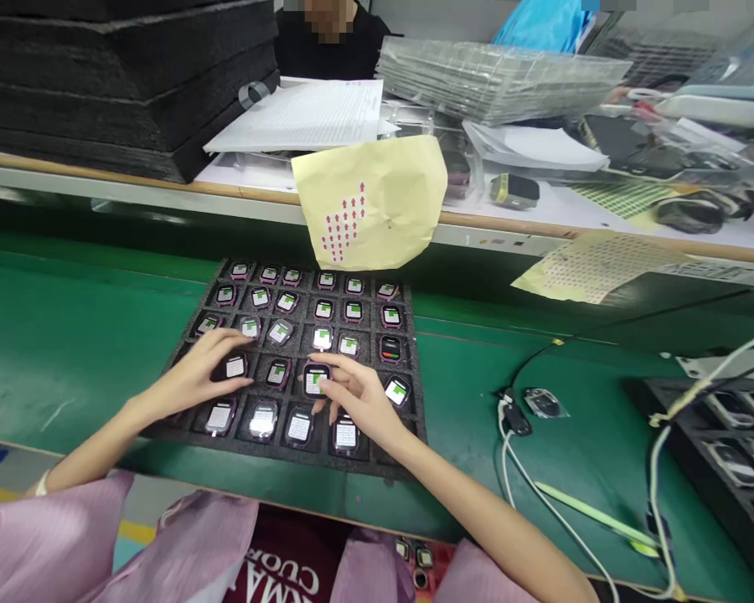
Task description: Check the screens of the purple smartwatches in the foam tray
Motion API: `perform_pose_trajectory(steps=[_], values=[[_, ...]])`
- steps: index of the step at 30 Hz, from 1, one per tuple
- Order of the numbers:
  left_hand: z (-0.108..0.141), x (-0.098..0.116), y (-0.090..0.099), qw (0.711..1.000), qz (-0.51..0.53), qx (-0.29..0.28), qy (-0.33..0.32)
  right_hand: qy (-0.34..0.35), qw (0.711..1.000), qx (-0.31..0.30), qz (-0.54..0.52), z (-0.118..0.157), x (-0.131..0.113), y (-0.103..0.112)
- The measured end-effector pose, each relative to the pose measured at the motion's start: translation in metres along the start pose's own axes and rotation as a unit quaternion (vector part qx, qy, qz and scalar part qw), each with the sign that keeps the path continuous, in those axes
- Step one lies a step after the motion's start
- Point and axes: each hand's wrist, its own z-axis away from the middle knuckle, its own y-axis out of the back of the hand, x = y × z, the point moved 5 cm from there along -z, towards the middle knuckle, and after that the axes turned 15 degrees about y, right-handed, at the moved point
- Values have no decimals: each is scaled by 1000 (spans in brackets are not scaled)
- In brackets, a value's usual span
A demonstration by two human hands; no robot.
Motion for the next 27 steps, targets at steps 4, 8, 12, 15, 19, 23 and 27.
perform_pose_trajectory(steps=[4,8,12,15,19,23,27], values=[[38,-62,19,970,18,192,151,-6,1000,13,19,2,4,7],[86,-108,1,902,194,211,322,-7,1000,-24,-17,3,4,10],[103,-104,-18,859,310,212,348,-3,994,-67,-84,5,-3,10],[101,-94,-19,849,311,252,345,4,995,-71,-73,3,-7,11],[99,-85,-20,859,311,253,320,6,998,-61,-30,0,-5,10],[95,-78,-10,895,287,198,279,-11,995,-96,4,-4,3,4],[75,-68,19,949,185,143,213,-3,990,-106,95,-11,14,3]])
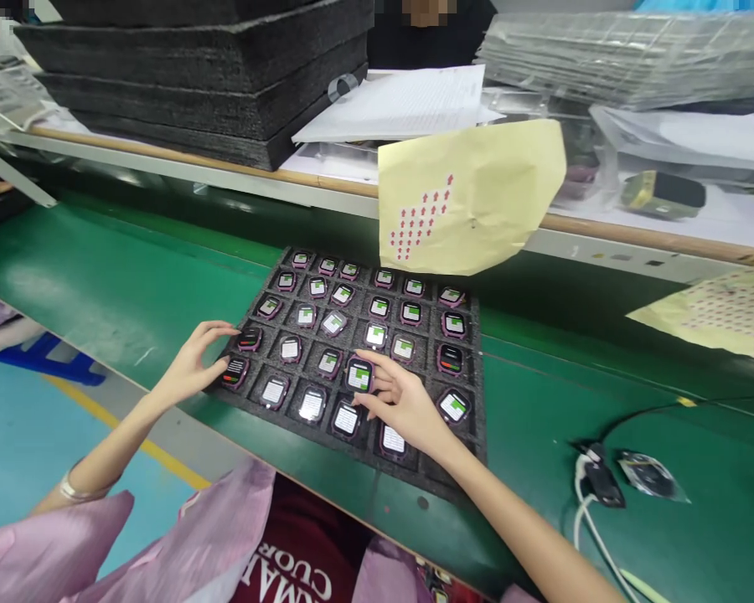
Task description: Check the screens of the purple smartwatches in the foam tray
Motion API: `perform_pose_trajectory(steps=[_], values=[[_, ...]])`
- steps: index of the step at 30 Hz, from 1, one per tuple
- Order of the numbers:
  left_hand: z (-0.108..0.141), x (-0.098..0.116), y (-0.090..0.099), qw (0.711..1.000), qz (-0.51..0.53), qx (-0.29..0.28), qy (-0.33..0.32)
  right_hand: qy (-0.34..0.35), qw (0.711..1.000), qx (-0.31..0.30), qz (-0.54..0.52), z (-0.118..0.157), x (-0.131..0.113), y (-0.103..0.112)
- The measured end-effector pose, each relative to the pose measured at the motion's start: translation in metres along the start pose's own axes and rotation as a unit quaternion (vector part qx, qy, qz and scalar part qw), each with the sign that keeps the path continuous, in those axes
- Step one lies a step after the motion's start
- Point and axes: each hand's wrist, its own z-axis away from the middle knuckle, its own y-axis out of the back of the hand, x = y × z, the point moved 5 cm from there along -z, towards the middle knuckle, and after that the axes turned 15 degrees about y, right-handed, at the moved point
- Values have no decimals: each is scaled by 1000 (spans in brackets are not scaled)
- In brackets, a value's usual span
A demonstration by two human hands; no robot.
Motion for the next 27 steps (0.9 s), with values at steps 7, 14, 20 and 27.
perform_pose_trajectory(steps=[7,14,20,27], values=[[-40,35,-16,901,-383,-147,-141,51,945,-49,319,-6,8,8],[-53,36,-20,906,-366,-163,-137,112,832,-135,527,-12,-13,3],[-34,49,-11,979,-101,-110,-136,192,818,-235,488,-65,-18,-54],[-6,94,-9,932,300,-182,-95,136,815,-267,496,-109,9,-99]])
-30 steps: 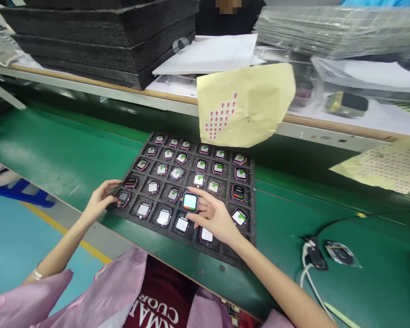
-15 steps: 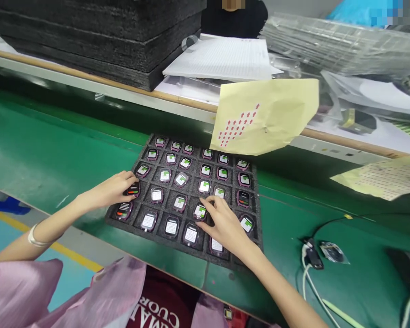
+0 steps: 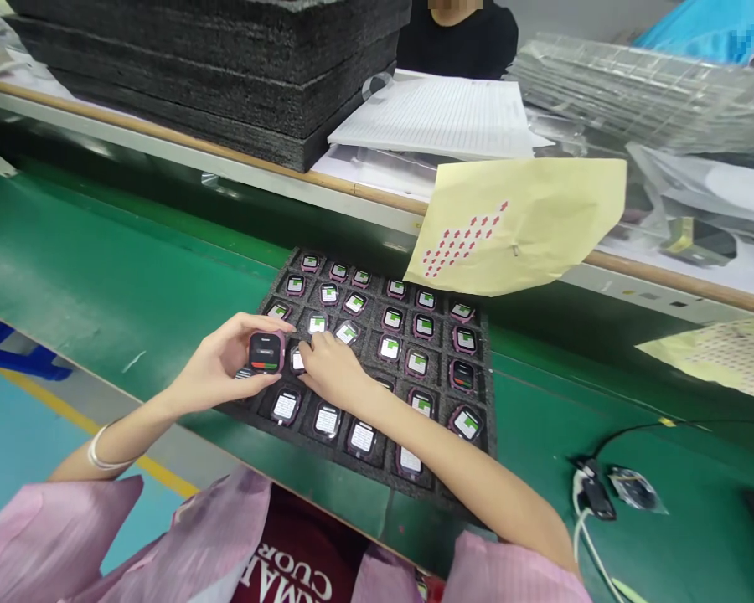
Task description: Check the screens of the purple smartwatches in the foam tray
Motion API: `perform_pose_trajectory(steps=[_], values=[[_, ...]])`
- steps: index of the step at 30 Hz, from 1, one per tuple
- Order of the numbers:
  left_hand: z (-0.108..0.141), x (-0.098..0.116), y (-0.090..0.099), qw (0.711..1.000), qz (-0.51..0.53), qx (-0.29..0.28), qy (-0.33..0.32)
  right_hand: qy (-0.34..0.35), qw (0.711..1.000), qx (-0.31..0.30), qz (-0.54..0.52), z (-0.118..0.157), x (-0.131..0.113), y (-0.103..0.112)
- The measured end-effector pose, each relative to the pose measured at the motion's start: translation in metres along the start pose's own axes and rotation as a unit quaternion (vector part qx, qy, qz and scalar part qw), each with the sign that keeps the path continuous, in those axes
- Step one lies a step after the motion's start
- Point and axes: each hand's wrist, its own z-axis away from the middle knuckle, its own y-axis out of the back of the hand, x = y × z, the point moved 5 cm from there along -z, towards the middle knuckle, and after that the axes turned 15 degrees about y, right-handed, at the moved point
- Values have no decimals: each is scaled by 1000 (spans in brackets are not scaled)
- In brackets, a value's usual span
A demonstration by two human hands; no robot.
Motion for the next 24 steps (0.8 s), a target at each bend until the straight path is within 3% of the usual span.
perform_pose_trajectory(steps=[6,10,12,15,17,19,24], values=[[-1,-7,-23,974,189,-46,116,-5,992,61,-113,7,9,9],[-1,-11,-32,960,240,-66,128,-3,966,107,-235,32,9,21],[-1,-11,-35,963,233,-58,123,-28,905,150,-397,50,8,24],[-3,-8,-40,970,211,-54,111,-84,750,217,-618,77,6,23],[-4,-6,-44,973,199,-57,105,-107,702,243,-660,91,3,24],[-4,-4,-48,974,195,-61,98,-122,690,264,-663,100,0,27],[-3,2,-57,971,201,-80,97,-121,711,291,-629,109,-8,42]])
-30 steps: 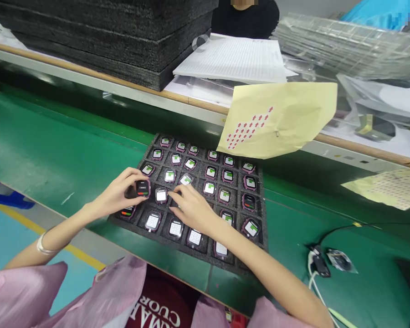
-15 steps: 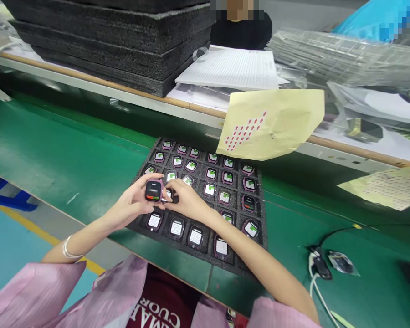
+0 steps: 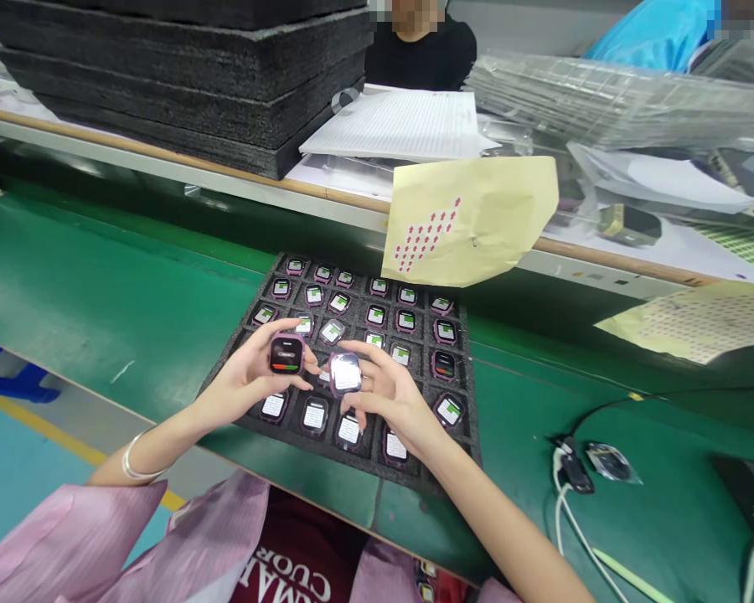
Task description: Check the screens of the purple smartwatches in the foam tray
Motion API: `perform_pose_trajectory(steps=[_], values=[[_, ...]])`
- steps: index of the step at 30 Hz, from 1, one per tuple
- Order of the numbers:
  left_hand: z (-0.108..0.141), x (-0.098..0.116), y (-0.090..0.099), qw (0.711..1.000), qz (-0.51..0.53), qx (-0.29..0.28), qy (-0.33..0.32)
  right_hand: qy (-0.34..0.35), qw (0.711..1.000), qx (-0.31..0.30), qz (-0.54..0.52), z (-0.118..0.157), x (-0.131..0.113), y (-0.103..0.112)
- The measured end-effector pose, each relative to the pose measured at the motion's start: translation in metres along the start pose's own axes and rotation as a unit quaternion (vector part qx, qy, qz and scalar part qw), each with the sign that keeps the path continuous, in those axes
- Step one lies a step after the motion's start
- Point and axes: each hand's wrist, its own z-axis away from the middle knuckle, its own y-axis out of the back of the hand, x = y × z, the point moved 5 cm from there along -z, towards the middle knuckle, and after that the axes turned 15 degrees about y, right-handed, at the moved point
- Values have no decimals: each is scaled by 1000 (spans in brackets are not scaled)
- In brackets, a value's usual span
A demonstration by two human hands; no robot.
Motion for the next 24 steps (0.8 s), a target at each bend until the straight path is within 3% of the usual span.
perform_pose_trajectory(steps=[7,14,24], values=[[-1,0,-10,1000,-13,-20,5,85,991,49,87,10,-20,-3],[-4,-4,-12,1000,-25,-3,6,95,989,52,101,14,-22,-4],[-5,-5,-19,999,2,-26,24,110,988,61,91,15,-19,-2]])
